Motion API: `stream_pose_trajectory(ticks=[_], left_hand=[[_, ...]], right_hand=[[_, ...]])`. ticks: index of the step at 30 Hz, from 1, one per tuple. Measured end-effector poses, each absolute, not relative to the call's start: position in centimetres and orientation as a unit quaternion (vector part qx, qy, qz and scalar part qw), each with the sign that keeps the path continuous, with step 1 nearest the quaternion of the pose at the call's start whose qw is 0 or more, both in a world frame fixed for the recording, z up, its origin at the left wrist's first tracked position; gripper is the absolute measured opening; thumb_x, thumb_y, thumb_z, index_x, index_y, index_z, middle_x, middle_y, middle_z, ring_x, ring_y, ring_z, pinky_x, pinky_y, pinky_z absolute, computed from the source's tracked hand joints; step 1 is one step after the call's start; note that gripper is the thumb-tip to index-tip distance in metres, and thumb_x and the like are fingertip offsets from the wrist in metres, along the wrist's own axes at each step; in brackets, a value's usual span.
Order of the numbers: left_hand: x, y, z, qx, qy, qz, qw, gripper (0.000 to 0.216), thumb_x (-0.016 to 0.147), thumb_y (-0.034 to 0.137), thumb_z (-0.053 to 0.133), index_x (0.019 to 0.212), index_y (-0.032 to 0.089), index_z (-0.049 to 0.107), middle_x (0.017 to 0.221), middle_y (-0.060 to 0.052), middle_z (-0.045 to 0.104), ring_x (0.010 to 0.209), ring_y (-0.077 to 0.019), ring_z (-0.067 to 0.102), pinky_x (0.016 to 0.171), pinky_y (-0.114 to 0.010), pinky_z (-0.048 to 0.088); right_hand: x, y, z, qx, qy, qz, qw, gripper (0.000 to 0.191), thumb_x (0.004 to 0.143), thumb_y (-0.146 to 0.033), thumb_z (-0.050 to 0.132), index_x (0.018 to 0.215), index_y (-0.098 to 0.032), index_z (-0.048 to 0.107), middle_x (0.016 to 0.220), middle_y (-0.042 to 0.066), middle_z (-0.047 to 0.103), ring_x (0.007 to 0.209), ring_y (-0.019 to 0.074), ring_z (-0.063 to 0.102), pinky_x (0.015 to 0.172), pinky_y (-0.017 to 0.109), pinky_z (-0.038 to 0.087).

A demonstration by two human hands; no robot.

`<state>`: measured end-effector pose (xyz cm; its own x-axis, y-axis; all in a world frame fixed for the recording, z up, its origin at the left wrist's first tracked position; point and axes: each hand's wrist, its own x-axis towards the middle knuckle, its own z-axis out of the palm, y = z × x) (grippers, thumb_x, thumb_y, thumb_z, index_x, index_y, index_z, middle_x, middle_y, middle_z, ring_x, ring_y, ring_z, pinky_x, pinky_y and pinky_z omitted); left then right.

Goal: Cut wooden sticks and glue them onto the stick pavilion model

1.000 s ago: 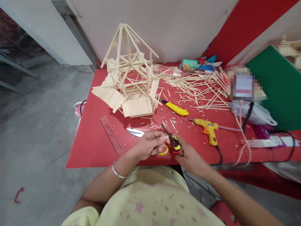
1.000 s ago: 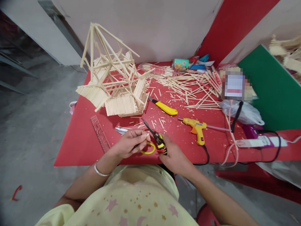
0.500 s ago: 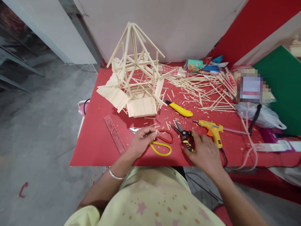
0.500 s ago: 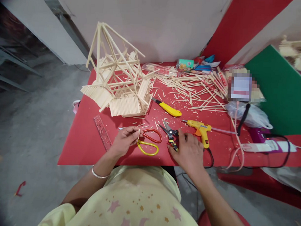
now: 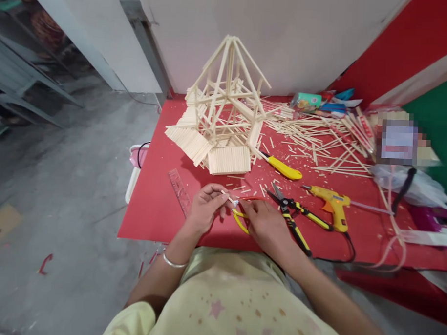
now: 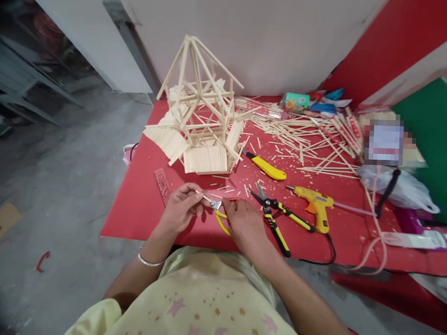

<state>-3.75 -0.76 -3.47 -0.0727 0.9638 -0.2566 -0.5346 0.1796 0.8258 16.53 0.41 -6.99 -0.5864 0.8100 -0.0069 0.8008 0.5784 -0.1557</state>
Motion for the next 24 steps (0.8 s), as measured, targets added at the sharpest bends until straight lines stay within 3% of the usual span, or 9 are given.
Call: stream_pose_trajectory(ticks=[3,7,13,18,24], left_hand=[[-4.8,-1.4,-2.9,0.202,0.42,0.604,0.646,0.032,0.07,0.029,0.086,0.083,0.016,0.06,0.084,-0.004,0.075,0.066,-0.0149,0.073,0.044,-0.016,0.053],[-5.9,-2.1,-3.0,0.161,0.414,0.623,0.644,0.031,0.066,0.025,0.089,0.078,0.015,0.062,0.085,-0.002,0.074,0.072,-0.0138,0.075,0.049,-0.014,0.055],[-5.7,-1.8,-3.8,0.098,0.393,0.627,0.665,0.033,0.063,0.021,0.091,0.079,0.016,0.063,0.08,0.0,0.075,0.072,-0.0133,0.074,0.054,-0.015,0.057],[-4.5,-1.5,-3.6,0.115,0.383,0.634,0.662,0.033,0.066,0.022,0.09,0.083,0.017,0.063,0.074,0.001,0.073,0.068,-0.0126,0.072,0.05,-0.015,0.053],[-4.3,-1.6,-3.6,0.159,0.386,0.637,0.648,0.038,0.067,0.031,0.091,0.086,0.018,0.061,0.08,0.0,0.073,0.058,-0.0078,0.066,0.05,-0.015,0.054]], right_hand=[[17.8,0.4,-7.7,-0.482,-0.873,0.067,0.022,0.058,0.088,-0.022,0.056,0.146,-0.026,0.049,0.104,0.014,0.066,0.094,0.028,0.063,0.074,0.035,0.05],[20.5,-0.4,-7.1,-0.511,-0.849,0.115,0.072,0.058,0.09,-0.042,0.059,0.145,-0.028,0.048,0.107,0.012,0.066,0.097,0.0294,0.065,0.075,0.037,0.053],[19.8,-1.5,-3.6,-0.511,-0.782,0.301,0.19,0.057,0.089,-0.041,0.06,0.143,-0.025,0.046,0.101,0.006,0.07,0.088,0.0234,0.068,0.08,0.035,0.057],[17.4,-1.5,-2.8,-0.511,-0.79,0.256,0.225,0.066,0.084,-0.043,0.066,0.142,-0.02,0.048,0.123,0.015,0.066,0.111,0.032,0.064,0.093,0.045,0.054],[16.4,-1.4,-3.1,-0.494,-0.819,0.226,0.186,0.063,0.088,-0.038,0.062,0.147,-0.021,0.045,0.112,0.013,0.069,0.099,0.0292,0.068,0.086,0.04,0.056]])
